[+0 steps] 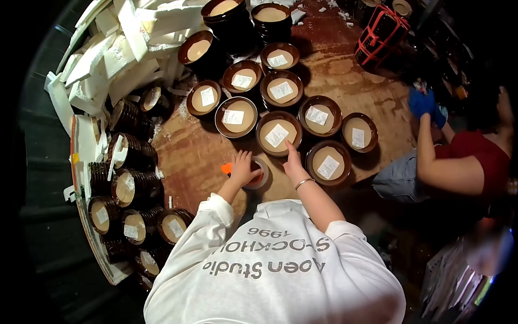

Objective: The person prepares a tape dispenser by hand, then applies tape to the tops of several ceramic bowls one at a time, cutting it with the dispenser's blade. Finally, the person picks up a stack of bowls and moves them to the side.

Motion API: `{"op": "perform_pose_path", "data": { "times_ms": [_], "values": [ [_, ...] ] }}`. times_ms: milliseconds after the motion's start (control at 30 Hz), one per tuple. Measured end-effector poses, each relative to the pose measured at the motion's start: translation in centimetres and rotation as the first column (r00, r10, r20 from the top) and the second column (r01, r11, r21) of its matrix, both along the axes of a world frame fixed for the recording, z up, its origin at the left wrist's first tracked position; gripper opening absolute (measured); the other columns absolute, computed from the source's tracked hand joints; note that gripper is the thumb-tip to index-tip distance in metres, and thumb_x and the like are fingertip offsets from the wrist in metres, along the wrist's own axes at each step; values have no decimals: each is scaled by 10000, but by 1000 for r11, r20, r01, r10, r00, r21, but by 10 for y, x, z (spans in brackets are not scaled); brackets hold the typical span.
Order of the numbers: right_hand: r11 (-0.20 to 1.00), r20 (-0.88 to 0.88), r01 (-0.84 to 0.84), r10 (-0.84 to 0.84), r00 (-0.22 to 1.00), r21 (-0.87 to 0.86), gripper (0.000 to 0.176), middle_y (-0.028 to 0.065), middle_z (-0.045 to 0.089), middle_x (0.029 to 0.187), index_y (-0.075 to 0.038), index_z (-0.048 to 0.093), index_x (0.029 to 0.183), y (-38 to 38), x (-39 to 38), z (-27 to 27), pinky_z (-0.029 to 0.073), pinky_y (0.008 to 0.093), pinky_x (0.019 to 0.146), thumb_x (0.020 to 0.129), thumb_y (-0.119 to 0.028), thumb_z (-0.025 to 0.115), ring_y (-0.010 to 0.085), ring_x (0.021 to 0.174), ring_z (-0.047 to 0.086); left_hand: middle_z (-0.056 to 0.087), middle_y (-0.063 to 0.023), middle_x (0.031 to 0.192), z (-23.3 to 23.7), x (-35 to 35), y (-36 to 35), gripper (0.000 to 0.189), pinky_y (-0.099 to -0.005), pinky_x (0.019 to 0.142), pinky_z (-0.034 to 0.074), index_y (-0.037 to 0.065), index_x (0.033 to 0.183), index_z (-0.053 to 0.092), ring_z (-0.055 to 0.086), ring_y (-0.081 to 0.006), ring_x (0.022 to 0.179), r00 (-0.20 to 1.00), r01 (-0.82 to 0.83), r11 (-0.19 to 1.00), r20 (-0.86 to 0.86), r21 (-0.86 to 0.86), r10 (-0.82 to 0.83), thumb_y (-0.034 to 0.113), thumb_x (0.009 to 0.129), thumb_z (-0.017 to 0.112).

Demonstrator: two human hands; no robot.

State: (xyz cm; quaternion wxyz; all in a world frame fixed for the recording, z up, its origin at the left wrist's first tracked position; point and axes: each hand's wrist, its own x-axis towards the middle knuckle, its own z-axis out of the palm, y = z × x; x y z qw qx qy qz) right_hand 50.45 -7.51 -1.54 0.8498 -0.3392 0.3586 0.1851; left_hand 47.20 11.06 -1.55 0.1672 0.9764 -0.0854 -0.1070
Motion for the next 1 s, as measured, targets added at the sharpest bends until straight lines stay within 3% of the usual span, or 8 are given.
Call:
{"op": "perform_pose_path", "data": {
  "times_ms": [100, 167, 200, 300, 500, 633, 767, 1000],
  "values": [
    [999, -33, -2, 0, 999, -52, 443, 84, 496, 1200, -89, 421, 1221, 2, -1, -9, 377, 484, 889, 852, -305, 538, 231, 1097, 476, 421, -210, 1243, -19, 10, -8, 724, -380, 983, 309, -17, 1244, 389, 371, -336, 1187, 989, -84, 942, 91, -324, 120, 407, 714, 639],
    [994, -23, -27, 24, 999, -102, 435, 83, 491, 1205, -87, 412, 1227, 4, -5, -2, 375, 485, 889, 862, -294, 526, 233, 1096, 475, 429, -177, 1240, -20, 30, -17, 744, -330, 937, 348, -37, 1262, 350, 421, -276, 1139, 816, -575, 329, -501, -749, 288, 415, 738, 622],
    [987, -6, -52, 52, 999, -152, 427, 81, 485, 1210, -85, 402, 1234, 4, -4, 1, 373, 485, 890, 871, -282, 514, 234, 1095, 474, 433, -157, 1230, -16, 40, -23, 764, -303, 895, 371, -75, 1271, 302, 445, -225, 1087, 708, -705, 251, -635, -664, 309, 412, 762, 599],
    [992, 5, -67, 68, 998, -103, 469, 78, 435, 1262, -76, 367, 1250, 1, -2, -10, 303, 496, 943, 872, -310, 517, 237, 1149, 418, 429, -186, 1225, -22, 65, -38, 781, -310, 875, 388, -106, 1270, 269, 458, -228, 1063, 580, -815, 187, -775, -549, 251, 394, 766, 595],
    [939, -136, -83, 39, 990, -333, 491, 88, 384, 1306, -42, 354, 1269, 1, -7, -13, 179, 572, 981, 873, -270, 532, 263, 1189, 373, 417, -209, 1232, -15, 63, -51, 718, -315, 904, 380, -125, 1259, 268, 439, -245, 1114, 624, -779, 43, -767, -626, 146, 304, 779, 588],
    [968, 23, -92, 100, 995, -235, 469, 94, 429, 1255, -36, 355, 1258, 0, -31, 3, 346, 436, 940, 876, -242, 533, 229, 1126, 440, 358, -242, 1285, 4, 40, -52, 763, -299, 966, 314, -102, 1309, 207, 365, -263, 1197, 695, -700, 80, -651, -710, 305, 289, 775, 589],
    [965, 185, -66, 116, 976, -252, 409, 92, 483, 1183, -29, 399, 1216, -1, -46, 25, 413, 359, 897, 876, -212, 536, 199, 1082, 472, 324, -197, 1327, 17, 11, -49, 692, -300, 986, 292, -38, 1343, 188, 346, -256, 1206, 772, -585, -92, -588, -806, 243, 231, 828, 565],
    [724, 285, -428, 637, 716, -542, 398, 75, 528, 1115, 28, 472, 1151, 22, -73, 62, 385, 287, 876, 873, -249, 538, 160, 1006, 487, 375, -132, 1303, 48, -86, -26, 596, -290, 980, 291, 21, 1332, 270, 368, -203, 1183, 629, -471, -251, -522, -845, 576, 222, 847, 552]
  ]
}}
